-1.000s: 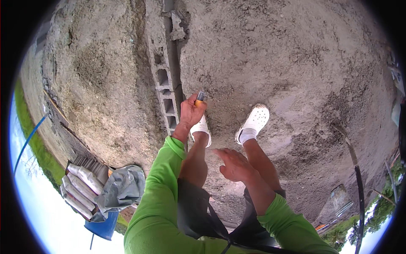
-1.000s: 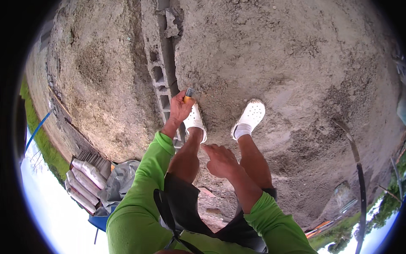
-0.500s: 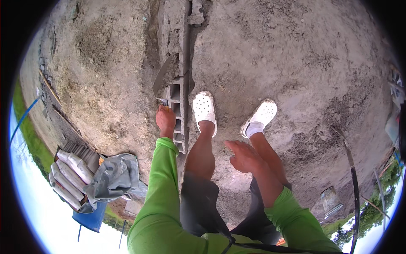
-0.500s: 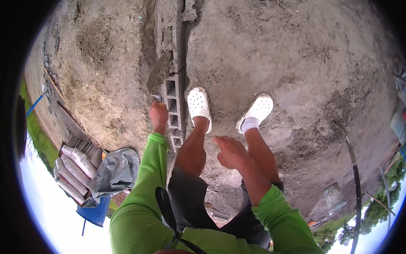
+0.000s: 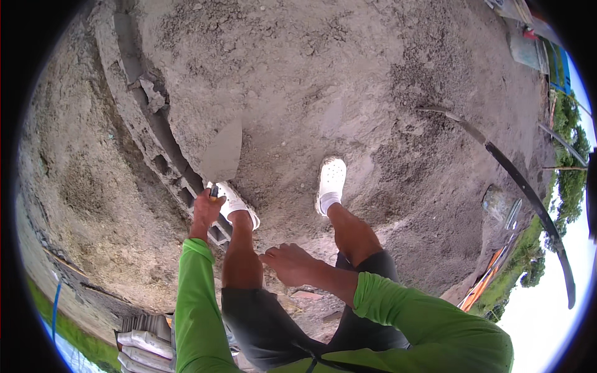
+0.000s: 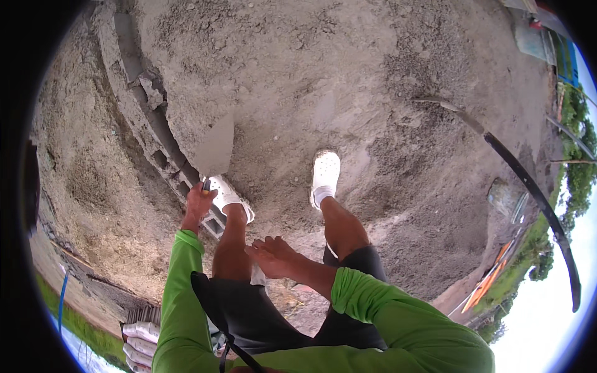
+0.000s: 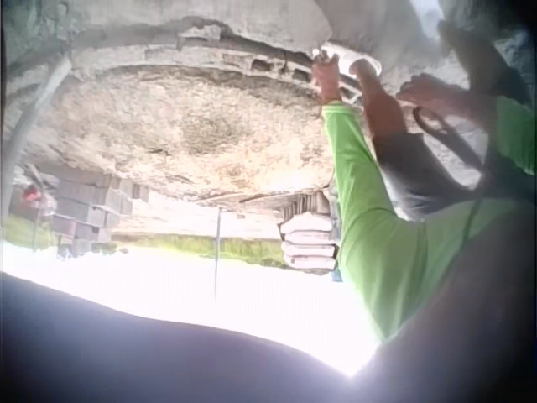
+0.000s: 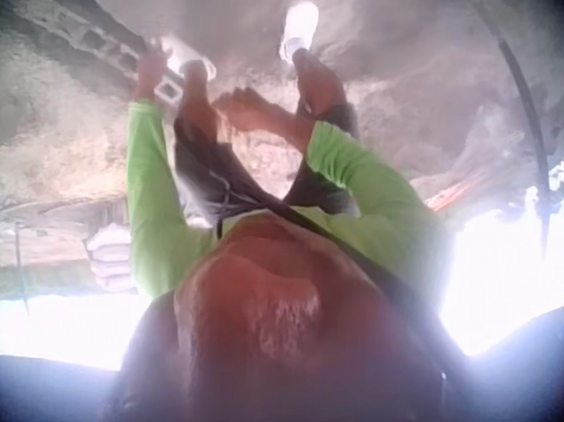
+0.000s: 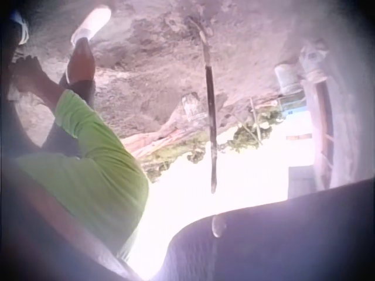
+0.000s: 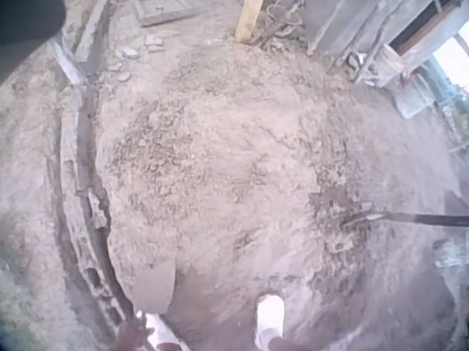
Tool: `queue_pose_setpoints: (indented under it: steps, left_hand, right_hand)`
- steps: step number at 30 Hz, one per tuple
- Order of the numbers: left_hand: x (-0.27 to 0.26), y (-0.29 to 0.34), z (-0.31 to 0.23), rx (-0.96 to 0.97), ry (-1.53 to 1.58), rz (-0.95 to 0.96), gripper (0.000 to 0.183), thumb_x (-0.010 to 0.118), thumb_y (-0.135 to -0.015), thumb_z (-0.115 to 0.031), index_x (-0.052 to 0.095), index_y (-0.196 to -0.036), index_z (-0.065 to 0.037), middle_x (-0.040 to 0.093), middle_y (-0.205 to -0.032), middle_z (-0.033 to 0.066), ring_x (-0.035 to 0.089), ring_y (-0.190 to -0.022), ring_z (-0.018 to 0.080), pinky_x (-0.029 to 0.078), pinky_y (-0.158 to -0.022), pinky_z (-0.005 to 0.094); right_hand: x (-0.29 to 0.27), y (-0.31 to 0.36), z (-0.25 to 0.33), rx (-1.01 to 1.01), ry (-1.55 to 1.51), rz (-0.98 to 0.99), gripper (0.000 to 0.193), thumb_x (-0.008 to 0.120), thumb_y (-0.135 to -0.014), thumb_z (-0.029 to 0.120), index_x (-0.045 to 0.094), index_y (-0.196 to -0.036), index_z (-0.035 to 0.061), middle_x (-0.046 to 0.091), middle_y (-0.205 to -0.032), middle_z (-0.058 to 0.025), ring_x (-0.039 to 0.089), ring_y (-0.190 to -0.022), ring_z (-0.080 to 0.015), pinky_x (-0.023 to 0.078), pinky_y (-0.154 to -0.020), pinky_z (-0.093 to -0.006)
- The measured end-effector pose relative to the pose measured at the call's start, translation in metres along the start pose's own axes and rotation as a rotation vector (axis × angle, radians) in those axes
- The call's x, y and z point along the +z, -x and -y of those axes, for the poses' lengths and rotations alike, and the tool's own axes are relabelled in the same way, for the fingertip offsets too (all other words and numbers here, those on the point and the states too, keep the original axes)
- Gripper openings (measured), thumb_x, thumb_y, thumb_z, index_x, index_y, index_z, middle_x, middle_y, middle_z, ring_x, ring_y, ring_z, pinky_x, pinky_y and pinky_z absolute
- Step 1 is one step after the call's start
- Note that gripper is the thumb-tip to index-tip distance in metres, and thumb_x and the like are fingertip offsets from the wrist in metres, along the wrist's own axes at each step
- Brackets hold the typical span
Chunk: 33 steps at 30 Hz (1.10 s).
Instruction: Laying and smoothing concrete/mortar around a metal pole footing using a trowel.
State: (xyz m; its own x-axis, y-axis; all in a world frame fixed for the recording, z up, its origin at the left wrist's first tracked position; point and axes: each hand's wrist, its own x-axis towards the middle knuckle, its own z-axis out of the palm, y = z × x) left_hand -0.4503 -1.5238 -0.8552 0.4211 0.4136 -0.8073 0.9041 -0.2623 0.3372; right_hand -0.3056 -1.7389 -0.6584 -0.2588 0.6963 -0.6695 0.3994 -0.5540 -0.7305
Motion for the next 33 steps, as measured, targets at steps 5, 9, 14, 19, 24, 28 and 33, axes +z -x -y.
queue_pose_setpoints:
  steps: [5, 9, 14, 19, 24, 28, 33]
  left_hand:
    - [0.062, -0.143, -0.154, 0.200, -0.055, 0.019, 0.031, 0.062, -0.073, -0.021, 0.058, -0.093, 0.002, 0.064, -0.091, 0.0245, 0.062, -0.089, 0.0409, 0.050, -0.080, 0.0446]
    - [0.090, -0.216, -0.304, 0.529, 0.049, -0.002, 0.020, 0.059, -0.072, -0.016, 0.056, -0.078, 0.002, 0.063, -0.067, 0.0196, 0.066, -0.066, 0.0319, 0.052, -0.060, 0.0405]
    - [0.100, -0.168, -0.316, 0.397, 0.225, 0.039, 0.021, 0.062, -0.073, -0.017, 0.052, -0.071, 0.002, 0.059, -0.056, 0.0151, 0.059, -0.046, 0.0252, 0.048, -0.046, 0.0360]
    - [0.054, -0.099, -0.268, 0.240, 0.403, 0.009, 0.023, 0.067, -0.074, -0.017, 0.052, -0.072, 0.000, 0.055, -0.055, 0.0090, 0.055, -0.047, 0.0169, 0.043, -0.045, 0.0335]
    - [0.026, 0.021, -0.250, 0.251, 0.685, -0.006, 0.021, 0.069, -0.077, -0.018, 0.055, -0.076, -0.002, 0.049, -0.057, -0.0001, 0.044, -0.049, 0.0096, 0.038, -0.045, 0.0300]
    - [0.013, 0.107, -0.144, 0.253, 0.748, -0.190, 0.018, 0.065, -0.079, -0.019, 0.055, -0.077, -0.004, 0.046, -0.056, -0.0018, 0.043, -0.048, 0.0079, 0.037, -0.045, 0.0281]
    - [0.016, 0.170, -0.015, -0.237, 0.615, -0.444, 0.020, 0.056, -0.078, -0.019, 0.052, -0.076, 0.000, 0.058, -0.062, 0.0155, 0.059, -0.057, 0.0288, 0.048, -0.056, 0.0388]
  right_hand:
    - [-0.063, 0.037, -0.021, 0.007, 0.128, -0.081, 0.051, 0.053, -0.083, 0.013, 0.044, -0.133, 0.0074, 0.048, -0.127, -0.0157, 0.054, -0.103, -0.0304, 0.043, -0.085, -0.0458]
    - [-0.069, 0.063, -0.050, -0.026, 0.062, -0.210, 0.057, 0.055, -0.079, 0.014, 0.042, -0.135, 0.0075, 0.046, -0.129, -0.0156, 0.052, -0.104, -0.0304, 0.042, -0.084, -0.0456]
    - [-0.068, 0.078, -0.077, 0.009, 0.092, -0.319, 0.055, 0.056, -0.077, 0.011, 0.046, -0.130, 0.0063, 0.053, -0.119, -0.0148, 0.058, -0.096, -0.0314, 0.046, -0.083, -0.0444]
    - [-0.092, 0.066, -0.086, 0.095, -0.237, -0.536, 0.057, 0.059, -0.083, 0.015, 0.039, -0.136, 0.0061, 0.049, -0.128, -0.0183, 0.056, -0.107, -0.0349, 0.045, -0.091, -0.0405]
    - [-0.125, 0.030, -0.145, 0.070, -0.485, -1.047, 0.085, 0.072, -0.080, 0.024, 0.020, -0.144, 0.0066, 0.037, -0.139, -0.0198, 0.042, -0.124, -0.0330, 0.035, -0.102, -0.0428]
    - [-0.121, -0.036, -0.085, 0.037, -0.629, -0.820, 0.087, 0.069, -0.082, 0.033, 0.016, -0.145, 0.0045, 0.034, -0.141, -0.0221, 0.038, -0.128, -0.0344, 0.034, -0.104, -0.0429]
    - [-0.056, -0.134, -0.025, 0.042, -0.892, -0.374, 0.092, 0.061, -0.084, 0.048, 0.012, -0.147, 0.0031, 0.029, -0.147, -0.0210, 0.028, -0.136, -0.0330, 0.027, -0.109, -0.0425]
